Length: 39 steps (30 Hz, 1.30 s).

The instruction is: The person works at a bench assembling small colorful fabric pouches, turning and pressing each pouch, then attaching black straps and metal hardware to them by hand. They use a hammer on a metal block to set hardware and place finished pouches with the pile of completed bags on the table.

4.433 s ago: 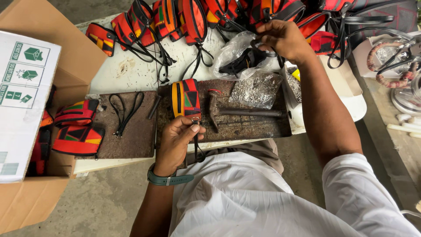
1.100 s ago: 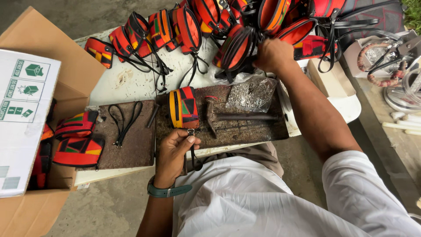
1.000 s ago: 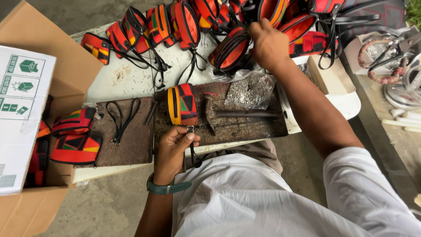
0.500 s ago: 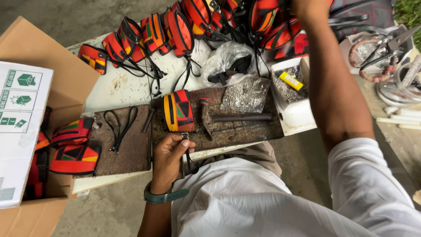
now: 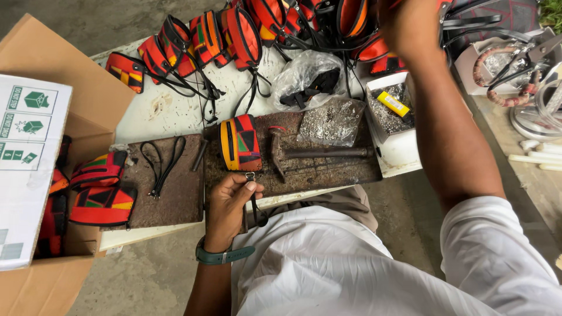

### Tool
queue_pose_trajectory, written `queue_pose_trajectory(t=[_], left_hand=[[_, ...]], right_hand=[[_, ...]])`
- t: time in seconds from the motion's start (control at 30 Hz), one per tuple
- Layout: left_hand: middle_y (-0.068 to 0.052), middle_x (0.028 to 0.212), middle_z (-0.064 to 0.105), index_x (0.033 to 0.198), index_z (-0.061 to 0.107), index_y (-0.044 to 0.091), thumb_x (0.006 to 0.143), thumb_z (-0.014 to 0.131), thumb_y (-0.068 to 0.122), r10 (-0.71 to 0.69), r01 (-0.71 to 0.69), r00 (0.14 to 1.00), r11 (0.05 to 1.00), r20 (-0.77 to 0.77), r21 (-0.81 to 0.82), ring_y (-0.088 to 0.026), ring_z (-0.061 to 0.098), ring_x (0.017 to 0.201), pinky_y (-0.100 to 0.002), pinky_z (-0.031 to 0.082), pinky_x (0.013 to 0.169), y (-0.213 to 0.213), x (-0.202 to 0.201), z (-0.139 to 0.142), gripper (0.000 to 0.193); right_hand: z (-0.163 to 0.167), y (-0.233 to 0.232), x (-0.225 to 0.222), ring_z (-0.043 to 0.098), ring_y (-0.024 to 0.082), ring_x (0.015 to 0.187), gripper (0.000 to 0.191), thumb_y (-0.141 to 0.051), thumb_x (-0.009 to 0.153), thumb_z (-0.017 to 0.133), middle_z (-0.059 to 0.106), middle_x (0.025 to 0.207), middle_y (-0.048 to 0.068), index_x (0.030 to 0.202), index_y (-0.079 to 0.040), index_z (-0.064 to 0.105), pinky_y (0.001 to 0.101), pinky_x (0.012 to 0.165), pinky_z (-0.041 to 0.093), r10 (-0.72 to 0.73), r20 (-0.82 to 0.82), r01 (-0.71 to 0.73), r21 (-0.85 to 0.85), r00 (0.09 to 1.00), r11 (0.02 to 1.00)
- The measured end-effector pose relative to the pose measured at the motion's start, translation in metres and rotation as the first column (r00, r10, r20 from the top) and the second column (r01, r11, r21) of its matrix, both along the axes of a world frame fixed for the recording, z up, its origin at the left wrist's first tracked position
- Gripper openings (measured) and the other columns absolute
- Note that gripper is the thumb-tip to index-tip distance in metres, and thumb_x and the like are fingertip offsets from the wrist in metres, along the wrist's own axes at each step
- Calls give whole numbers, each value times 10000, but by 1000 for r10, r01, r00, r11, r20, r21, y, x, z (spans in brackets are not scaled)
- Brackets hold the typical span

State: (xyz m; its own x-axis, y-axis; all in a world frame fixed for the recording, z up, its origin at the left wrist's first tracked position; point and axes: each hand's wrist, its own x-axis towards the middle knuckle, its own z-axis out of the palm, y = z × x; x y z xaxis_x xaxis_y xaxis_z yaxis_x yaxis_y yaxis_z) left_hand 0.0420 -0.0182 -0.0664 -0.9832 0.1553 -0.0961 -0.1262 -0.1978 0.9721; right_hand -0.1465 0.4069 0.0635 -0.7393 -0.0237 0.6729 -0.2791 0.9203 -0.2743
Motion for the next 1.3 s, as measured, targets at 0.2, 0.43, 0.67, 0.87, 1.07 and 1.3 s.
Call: queue_pose_trajectory(t=[0.2,0.43,0.67,0.87,1.07,1.3], left_hand=[[-146,927,758,1024,628,4,952,695,74,-12,14,999,999,-43,48,-174,723,832,-317,597,792,-4,3,1,120],[-138,932,749,1033,623,-1,955,696,65,10,-8,1000,996,-17,86,-176,715,838,-328,592,789,-4,0,-2,126],[-146,928,749,1025,631,1,960,699,65,-2,4,999,999,-54,38,-186,719,834,-339,603,785,3,-4,2,114],[-108,996,714,1020,607,25,964,696,63,69,-46,992,977,-107,209,-194,726,915,-373,620,776,35,-22,13,113],[-103,1065,728,1058,619,27,993,704,94,53,23,974,944,-221,328,-185,724,1026,-368,630,883,75,-47,28,126],[-104,1086,722,1091,684,6,1010,694,45,-46,112,986,895,-158,433,-194,707,1004,-398,622,914,84,-46,23,90]], right_hand=[[-38,-95,-1,693,336,1027,351,-464,905,746,723,1108,143,1070,-155,757,473,803,575,-272,677,29,348,684,937],[-52,-66,-7,743,257,829,224,-328,909,806,785,954,99,1049,-155,784,402,792,584,169,611,-181,-42,773,983],[-37,-38,-2,722,179,791,323,66,883,657,694,934,57,1179,-56,701,289,677,606,679,223,-188,-859,699,476],[-49,-79,62,737,232,944,200,150,859,712,684,996,116,968,-1,639,334,830,615,833,-193,-389,-921,518,29],[-78,-127,126,675,186,1084,210,113,845,794,710,1130,152,916,-7,637,305,953,569,859,-168,-516,-848,483,124],[-79,-136,136,707,172,1021,164,89,837,813,728,1149,148,948,16,718,282,878,586,783,-46,-398,-879,621,264]])
